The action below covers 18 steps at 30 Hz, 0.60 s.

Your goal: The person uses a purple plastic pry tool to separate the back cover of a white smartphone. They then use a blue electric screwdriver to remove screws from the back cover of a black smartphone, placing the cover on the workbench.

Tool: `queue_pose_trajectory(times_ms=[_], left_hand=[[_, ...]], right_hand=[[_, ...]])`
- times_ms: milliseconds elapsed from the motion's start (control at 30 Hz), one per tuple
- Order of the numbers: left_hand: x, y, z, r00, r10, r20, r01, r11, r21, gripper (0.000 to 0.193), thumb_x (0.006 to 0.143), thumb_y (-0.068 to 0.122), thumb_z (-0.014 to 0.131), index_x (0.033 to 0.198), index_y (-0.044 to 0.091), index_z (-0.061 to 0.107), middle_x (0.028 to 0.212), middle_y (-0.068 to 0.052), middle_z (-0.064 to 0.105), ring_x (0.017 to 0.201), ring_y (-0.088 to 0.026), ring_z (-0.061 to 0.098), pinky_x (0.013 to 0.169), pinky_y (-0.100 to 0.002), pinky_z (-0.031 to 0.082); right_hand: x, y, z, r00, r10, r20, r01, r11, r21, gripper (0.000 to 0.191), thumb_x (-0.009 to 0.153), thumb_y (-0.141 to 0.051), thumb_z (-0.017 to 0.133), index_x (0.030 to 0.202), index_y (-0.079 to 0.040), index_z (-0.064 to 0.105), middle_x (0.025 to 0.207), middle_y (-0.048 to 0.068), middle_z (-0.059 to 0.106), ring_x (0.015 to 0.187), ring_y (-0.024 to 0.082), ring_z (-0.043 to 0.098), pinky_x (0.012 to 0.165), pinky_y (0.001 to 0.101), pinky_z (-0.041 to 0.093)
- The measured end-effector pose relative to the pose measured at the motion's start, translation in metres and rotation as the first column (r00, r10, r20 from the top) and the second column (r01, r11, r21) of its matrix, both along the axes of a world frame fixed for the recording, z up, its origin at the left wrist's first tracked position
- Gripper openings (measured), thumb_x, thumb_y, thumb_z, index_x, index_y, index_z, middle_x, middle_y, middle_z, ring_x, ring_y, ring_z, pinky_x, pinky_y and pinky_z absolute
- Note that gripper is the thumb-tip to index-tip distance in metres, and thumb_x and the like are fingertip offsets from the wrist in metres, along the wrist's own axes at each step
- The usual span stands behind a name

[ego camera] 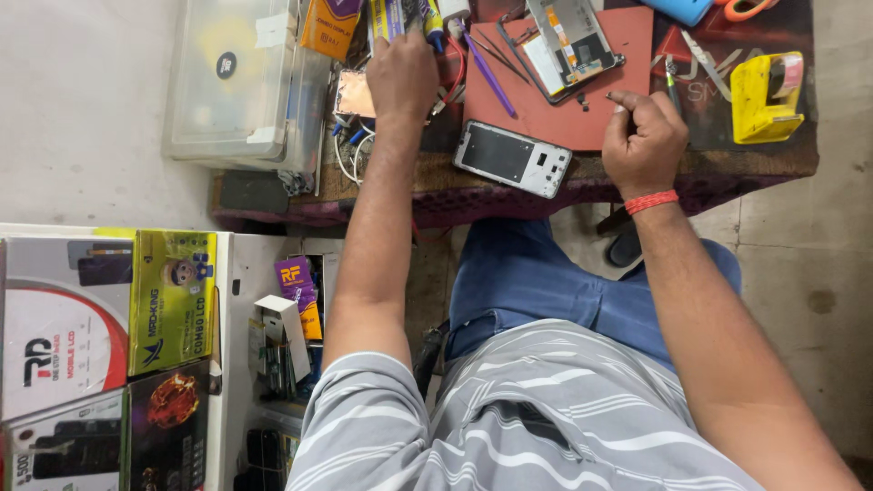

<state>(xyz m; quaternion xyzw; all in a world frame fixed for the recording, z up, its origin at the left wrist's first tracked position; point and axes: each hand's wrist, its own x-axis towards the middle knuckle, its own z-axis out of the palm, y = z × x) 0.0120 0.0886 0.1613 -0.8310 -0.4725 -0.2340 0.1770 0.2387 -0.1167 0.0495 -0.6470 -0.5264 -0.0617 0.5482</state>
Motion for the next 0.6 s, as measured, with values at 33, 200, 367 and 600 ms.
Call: queue_pose_trajectory(times_ms=[33, 200, 367, 600], left_hand=[[-0.006, 0.004, 0.002, 1.000, -0.009, 0.001, 0.009, 1.000, 0.004, 0.015, 0.101, 0.026, 0.070, 0.102, 0.011, 0.072, 0.088, -0.008, 0.076, 0.086, -0.030, 0.071, 0.068, -0.042, 0.059], [-0.048, 0.019, 0.009, 0.893, 0.111, 0.436, -0.105, 0.994, -0.037, 0.021, 0.100, 0.031, 0.064, 0.103, 0.015, 0.077, 0.080, -0.008, 0.078, 0.073, -0.027, 0.076, 0.061, -0.039, 0.059], [-0.077, 0.018, 0.003, 0.716, 0.122, 0.688, -0.058, 0.992, -0.115, 0.021, 0.104, 0.033, 0.061, 0.110, 0.022, 0.077, 0.109, -0.004, 0.079, 0.100, -0.022, 0.076, 0.085, -0.038, 0.058], [-0.063, -0.025, -0.036, 0.779, -0.238, 0.580, 0.214, 0.970, 0.111, 0.016, 0.104, 0.029, 0.071, 0.115, 0.035, 0.081, 0.157, -0.001, 0.050, 0.149, -0.026, 0.039, 0.114, -0.028, 0.053]], right_hand=[[0.000, 0.000, 0.001, 1.000, -0.007, -0.008, 0.007, 1.000, 0.002, 0.016, 0.098, 0.006, 0.068, 0.110, -0.001, 0.076, 0.091, 0.014, 0.065, 0.076, 0.026, 0.067, 0.065, 0.0372, 0.052], [0.005, -0.003, -0.008, 0.999, -0.036, 0.015, 0.035, 0.998, 0.058, 0.019, 0.100, 0.006, 0.066, 0.114, 0.001, 0.077, 0.092, 0.015, 0.066, 0.080, 0.028, 0.066, 0.069, 0.0378, 0.052], [0.011, -0.001, -0.014, 0.999, -0.046, -0.009, 0.047, 0.981, 0.190, 0.020, 0.105, 0.006, 0.060, 0.122, 0.003, 0.072, 0.104, 0.015, 0.070, 0.093, 0.027, 0.070, 0.081, 0.0383, 0.058], [-0.014, -0.008, 0.000, 0.998, 0.063, -0.015, -0.060, 0.991, 0.118, 0.012, 0.117, -0.006, 0.066, 0.123, 0.001, 0.072, 0.100, 0.012, 0.073, 0.082, 0.022, 0.073, 0.072, 0.0327, 0.057]])
